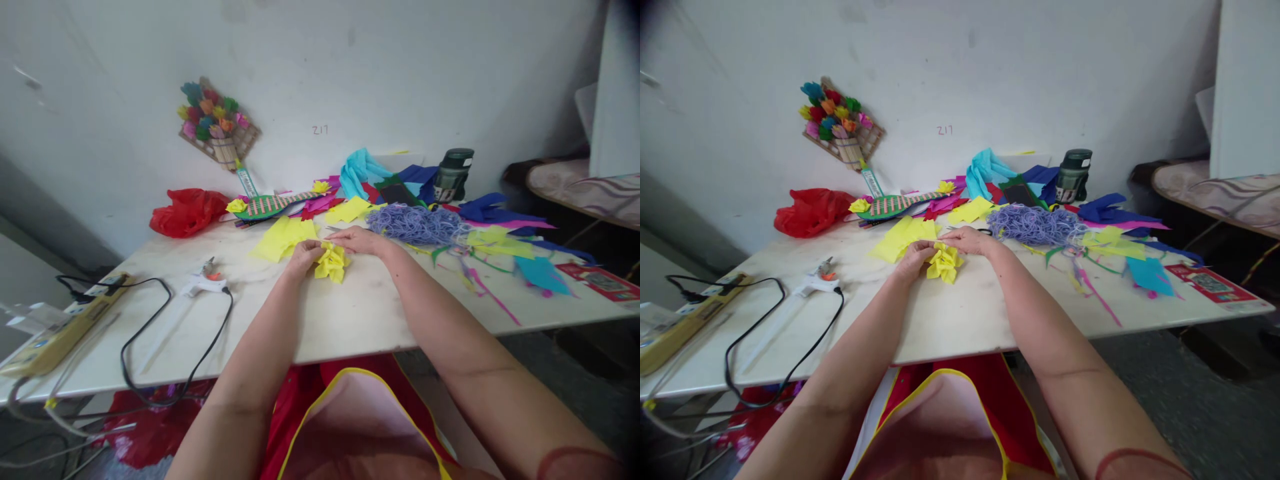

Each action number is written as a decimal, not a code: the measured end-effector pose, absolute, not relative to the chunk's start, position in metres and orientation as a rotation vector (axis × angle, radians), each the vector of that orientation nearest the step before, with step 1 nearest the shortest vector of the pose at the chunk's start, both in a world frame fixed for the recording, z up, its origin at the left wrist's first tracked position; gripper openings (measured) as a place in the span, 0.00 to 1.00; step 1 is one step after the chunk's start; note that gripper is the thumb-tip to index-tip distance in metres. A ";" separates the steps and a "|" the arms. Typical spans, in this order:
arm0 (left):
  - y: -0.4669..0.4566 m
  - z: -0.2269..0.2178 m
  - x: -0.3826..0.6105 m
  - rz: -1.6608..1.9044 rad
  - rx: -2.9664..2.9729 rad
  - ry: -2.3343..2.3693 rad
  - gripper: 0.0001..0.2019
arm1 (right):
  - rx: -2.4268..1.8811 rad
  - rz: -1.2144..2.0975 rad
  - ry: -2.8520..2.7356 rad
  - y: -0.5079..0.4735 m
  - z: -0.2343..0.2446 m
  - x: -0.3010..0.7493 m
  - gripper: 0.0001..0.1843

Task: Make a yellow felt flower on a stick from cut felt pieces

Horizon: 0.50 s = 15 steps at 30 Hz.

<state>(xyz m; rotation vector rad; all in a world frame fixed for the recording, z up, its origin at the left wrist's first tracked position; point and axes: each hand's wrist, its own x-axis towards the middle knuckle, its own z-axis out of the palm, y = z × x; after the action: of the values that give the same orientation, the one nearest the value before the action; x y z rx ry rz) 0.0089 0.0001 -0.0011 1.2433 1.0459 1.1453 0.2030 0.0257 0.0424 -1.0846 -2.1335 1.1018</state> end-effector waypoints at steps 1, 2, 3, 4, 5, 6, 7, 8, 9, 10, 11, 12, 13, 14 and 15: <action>-0.001 -0.001 0.009 1.130 1.242 1.029 0.04 | -1.088 1.077 -2.163 0.026 0.043 0.204 0.23; -0.001 -0.001 0.009 1.118 1.241 1.014 0.04 | -1.096 1.055 -2.190 0.026 0.043 0.204 0.24; -0.002 -0.001 0.009 1.112 1.242 1.003 0.04 | -1.107 1.036 -2.210 0.027 0.043 0.205 0.24; -0.002 -0.001 0.009 1.108 1.246 0.995 0.04 | -1.116 1.024 -2.227 0.027 0.043 0.205 0.24; -0.002 -0.001 0.008 1.107 1.250 0.993 0.04 | -1.122 1.016 -2.240 0.027 0.043 0.206 0.25; -0.001 -0.001 0.008 1.110 1.254 0.995 0.05 | -1.124 1.014 -2.251 0.027 0.043 0.206 0.26; -0.001 -0.002 0.008 1.116 1.259 1.000 0.05 | -1.123 1.017 -2.262 0.028 0.043 0.207 0.26; 0.000 -0.002 0.008 1.125 1.261 1.007 0.05 | -1.122 1.023 -2.270 0.027 0.043 0.207 0.26; 0.000 -0.002 0.009 1.134 1.261 1.014 0.05 | -1.122 1.031 -2.274 0.027 0.043 0.207 0.26; 0.001 -0.003 0.009 1.142 1.257 1.018 0.05 | -1.123 1.043 -2.275 0.027 0.043 0.207 0.26; 0.001 -0.003 0.009 1.148 1.253 1.016 0.06 | -1.130 1.054 -2.271 0.026 0.043 0.208 0.26; 0.001 -0.002 0.009 1.147 1.247 1.008 0.06 | -1.140 1.064 -2.264 0.025 0.044 0.207 0.26; 0.001 -0.002 0.009 1.141 1.240 0.994 0.07 | -1.151 1.072 -2.256 0.025 0.044 0.207 0.25; 0.000 -0.002 0.009 1.134 1.235 0.980 0.07 | -1.161 1.078 -2.249 0.024 0.045 0.207 0.25; -0.001 -0.001 0.009 1.126 1.232 0.970 0.07 | -1.167 1.083 -2.242 0.023 0.045 0.207 0.24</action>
<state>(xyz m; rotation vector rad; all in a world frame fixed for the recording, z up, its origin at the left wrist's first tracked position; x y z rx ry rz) 0.0095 -0.0006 -0.0015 1.2321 0.9701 1.1259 0.2073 0.0235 0.0454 -1.1670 -2.2421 1.0831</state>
